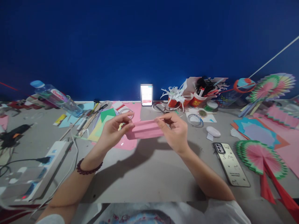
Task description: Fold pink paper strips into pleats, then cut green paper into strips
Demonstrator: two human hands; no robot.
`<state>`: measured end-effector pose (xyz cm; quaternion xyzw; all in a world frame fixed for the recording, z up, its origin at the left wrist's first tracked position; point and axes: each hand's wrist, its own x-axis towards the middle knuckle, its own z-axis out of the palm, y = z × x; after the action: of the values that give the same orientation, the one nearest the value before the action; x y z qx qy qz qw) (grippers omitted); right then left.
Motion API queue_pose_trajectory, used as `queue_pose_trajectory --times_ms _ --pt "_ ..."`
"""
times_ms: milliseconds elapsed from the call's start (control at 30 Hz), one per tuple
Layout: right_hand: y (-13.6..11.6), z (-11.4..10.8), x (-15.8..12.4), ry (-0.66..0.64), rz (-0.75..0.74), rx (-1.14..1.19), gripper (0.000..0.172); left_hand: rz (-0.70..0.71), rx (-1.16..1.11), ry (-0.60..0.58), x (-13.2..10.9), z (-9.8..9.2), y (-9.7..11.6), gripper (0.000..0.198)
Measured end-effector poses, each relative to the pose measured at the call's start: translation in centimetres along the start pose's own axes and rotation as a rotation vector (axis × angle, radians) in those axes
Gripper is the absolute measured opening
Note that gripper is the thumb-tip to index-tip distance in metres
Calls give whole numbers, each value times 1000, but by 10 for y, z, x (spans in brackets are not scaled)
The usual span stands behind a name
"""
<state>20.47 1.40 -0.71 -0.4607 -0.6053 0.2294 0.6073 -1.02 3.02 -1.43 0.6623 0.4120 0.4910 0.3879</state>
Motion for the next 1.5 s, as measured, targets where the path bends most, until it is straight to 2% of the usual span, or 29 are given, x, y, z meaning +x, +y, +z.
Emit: queue_pose_trajectory --times_ms 133,333,433,533,633,733,800,900,1033,1267,1400,1500 --pt "7 0 3 -42 116 28 11 77 185 -114 1 -3 -3 15" --pt "28 -1 12 -141 249 105 13 40 141 -177 4 -5 0 16" --pt "32 -3 17 -201 265 93 16 55 176 -165 2 -3 2 15" --pt "29 -7 19 -300 134 -81 21 110 289 -140 -2 0 4 15" --pt "21 -10 18 -378 -141 -403 19 206 388 -144 -6 4 5 18" --pt "13 -9 14 -466 -360 -558 19 285 470 -172 -10 9 5 20" --pt "10 -6 11 -539 -422 -575 18 326 521 -192 -12 12 5 21" --pt "9 -4 9 -615 -424 -543 13 372 571 -207 -14 14 5 22" --pt "9 -5 12 -591 -357 -417 17 344 453 -202 -11 9 8 23" --pt "3 -9 14 -519 -286 -356 14 72 126 -37 -4 -2 10 17" --pt "1 -9 14 -495 -274 -343 14 94 52 49 -5 0 13 12" --pt "0 -9 13 -478 -284 -329 14 161 94 34 -6 -1 17 10"
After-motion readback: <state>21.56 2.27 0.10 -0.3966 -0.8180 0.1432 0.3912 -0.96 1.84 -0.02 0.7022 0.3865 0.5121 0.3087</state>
